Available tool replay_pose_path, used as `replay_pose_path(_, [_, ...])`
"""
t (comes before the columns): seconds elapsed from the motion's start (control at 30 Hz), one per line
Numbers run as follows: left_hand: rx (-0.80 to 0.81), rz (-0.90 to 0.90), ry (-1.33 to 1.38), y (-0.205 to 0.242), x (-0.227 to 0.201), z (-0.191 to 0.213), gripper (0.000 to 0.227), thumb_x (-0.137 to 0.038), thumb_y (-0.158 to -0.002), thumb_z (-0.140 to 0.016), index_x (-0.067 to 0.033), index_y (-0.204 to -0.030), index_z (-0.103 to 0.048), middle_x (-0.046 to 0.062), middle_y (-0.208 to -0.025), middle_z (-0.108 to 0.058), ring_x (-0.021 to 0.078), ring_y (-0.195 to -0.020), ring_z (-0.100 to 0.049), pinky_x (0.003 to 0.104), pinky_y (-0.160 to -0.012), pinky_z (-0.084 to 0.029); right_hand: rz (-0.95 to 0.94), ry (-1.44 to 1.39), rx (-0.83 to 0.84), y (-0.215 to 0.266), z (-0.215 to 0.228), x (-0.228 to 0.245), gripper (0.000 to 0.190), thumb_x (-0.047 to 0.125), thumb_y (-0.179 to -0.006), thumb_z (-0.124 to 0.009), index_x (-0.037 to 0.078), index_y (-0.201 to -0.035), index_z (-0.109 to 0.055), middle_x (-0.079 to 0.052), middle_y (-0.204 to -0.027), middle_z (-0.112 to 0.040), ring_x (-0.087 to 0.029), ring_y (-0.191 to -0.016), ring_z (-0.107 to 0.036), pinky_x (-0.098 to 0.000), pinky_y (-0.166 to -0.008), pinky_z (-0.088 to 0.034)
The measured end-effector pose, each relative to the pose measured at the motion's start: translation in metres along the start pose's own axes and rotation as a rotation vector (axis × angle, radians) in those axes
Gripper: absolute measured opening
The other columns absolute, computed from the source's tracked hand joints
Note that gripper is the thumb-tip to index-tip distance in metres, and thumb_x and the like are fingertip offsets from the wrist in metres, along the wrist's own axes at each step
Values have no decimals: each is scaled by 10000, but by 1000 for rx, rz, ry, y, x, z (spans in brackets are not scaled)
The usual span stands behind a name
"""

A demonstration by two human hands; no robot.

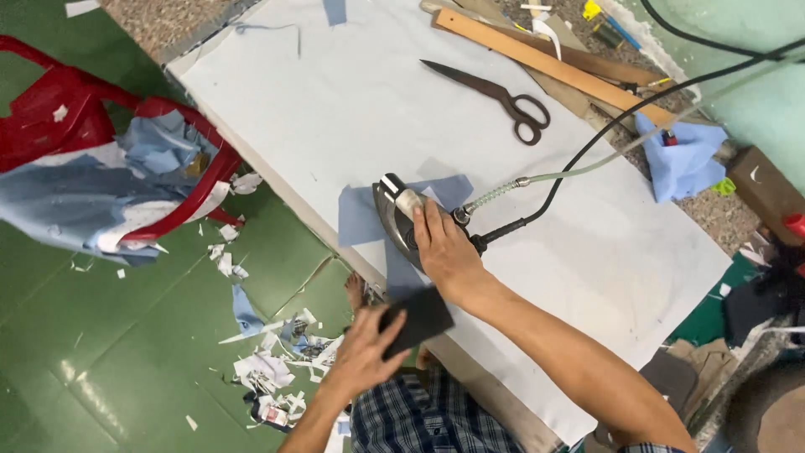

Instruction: The person irons a blue fabric piece, then cuts and places white interfacing strips onto it. They repeatedly iron the fabric with a wooden block to press the seams, trim excess material with scissors, and finally measure a new blue fabric piece with a ruler.

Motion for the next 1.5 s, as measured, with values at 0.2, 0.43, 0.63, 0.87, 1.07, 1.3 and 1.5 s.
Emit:
replay_pose_path(0.2, [195, -274, -80, -70, -91, -76, 648, -375, -966, -650, -92, -1514, -448, 305, -1411, -449, 454, -1262, -450, 550, -978, -464, -273, -716, 176, -48, 53, -43, 445, 463, -1067, -450, 55, -1241, -481, -170, -1013, -626, -393, -859, -669, -545, -707, -545])
replay_pose_path(0.43, [-206, -310, 19, -132, -69, -158, 304, -104, -972, -600, -180, -693, -506, -36, -708, -440, 141, -679, -374, 393, -795, -382, -368, -728, 37, -55, 56, -42, 447, 500, -1043, -440, 56, -1040, -495, -235, -848, -703, -388, -777, -748, -455, -616, -627])
replay_pose_path(0.63, [-202, -230, 57, -149, -65, -110, 203, -212, -923, -610, -176, -726, -572, -11, -735, -496, 178, -733, -454, 405, -788, -417, -367, -677, 87, -59, 52, -39, 453, 497, -1049, -403, 52, -1009, -482, -200, -772, -682, -377, -706, -744, -463, -557, -614])
replay_pose_path(0.87, [-225, -138, 109, -163, -79, -50, 220, -373, -850, -626, -171, -776, -671, 27, -776, -581, 234, -815, -575, 423, -777, -469, -370, -688, 58, -57, 61, -40, 438, 457, -1049, -414, 29, -1014, -499, -235, -822, -699, -408, -793, -750, -490, -650, -623])
replay_pose_path(1.07, [-256, -205, 83, -142, -58, -142, 209, -383, -820, -648, -195, -730, -657, 2, -762, -579, 248, -786, -590, 406, -674, -457, -341, -671, 33, -58, 57, -39, 465, 471, -1050, -410, 17, -1014, -507, -241, -828, -703, -414, -811, -749, -501, -670, -622])
replay_pose_path(1.3, [-54, -262, 113, -153, -62, -151, 284, -426, -810, -690, -144, -829, -727, 39, -790, -654, 269, -799, -633, 404, -644, -506, -304, -691, 82, -57, 76, -36, 469, 449, -1047, -459, -16, -1058, -515, -270, -861, -705, -437, -841, -742, -516, -664, -608])
replay_pose_path(1.5, [-205, -322, 194, -150, -60, -153, 327, -450, -791, -689, -124, -789, -696, 65, -792, -658, 308, -807, -650, 429, -712, -513, -260, -630, 91, -65, 81, -32, 471, 449, -1060, -428, -12, -1053, -521, -253, -820, -702, -411, -798, -748, -491, -626, -617])
Point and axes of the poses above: each hand's wrist, its own y-axis away from the middle knuckle, its own z-axis out of the back of the hand, x = y × z, the point moved 10 cm from there along -y, towards the middle knuckle
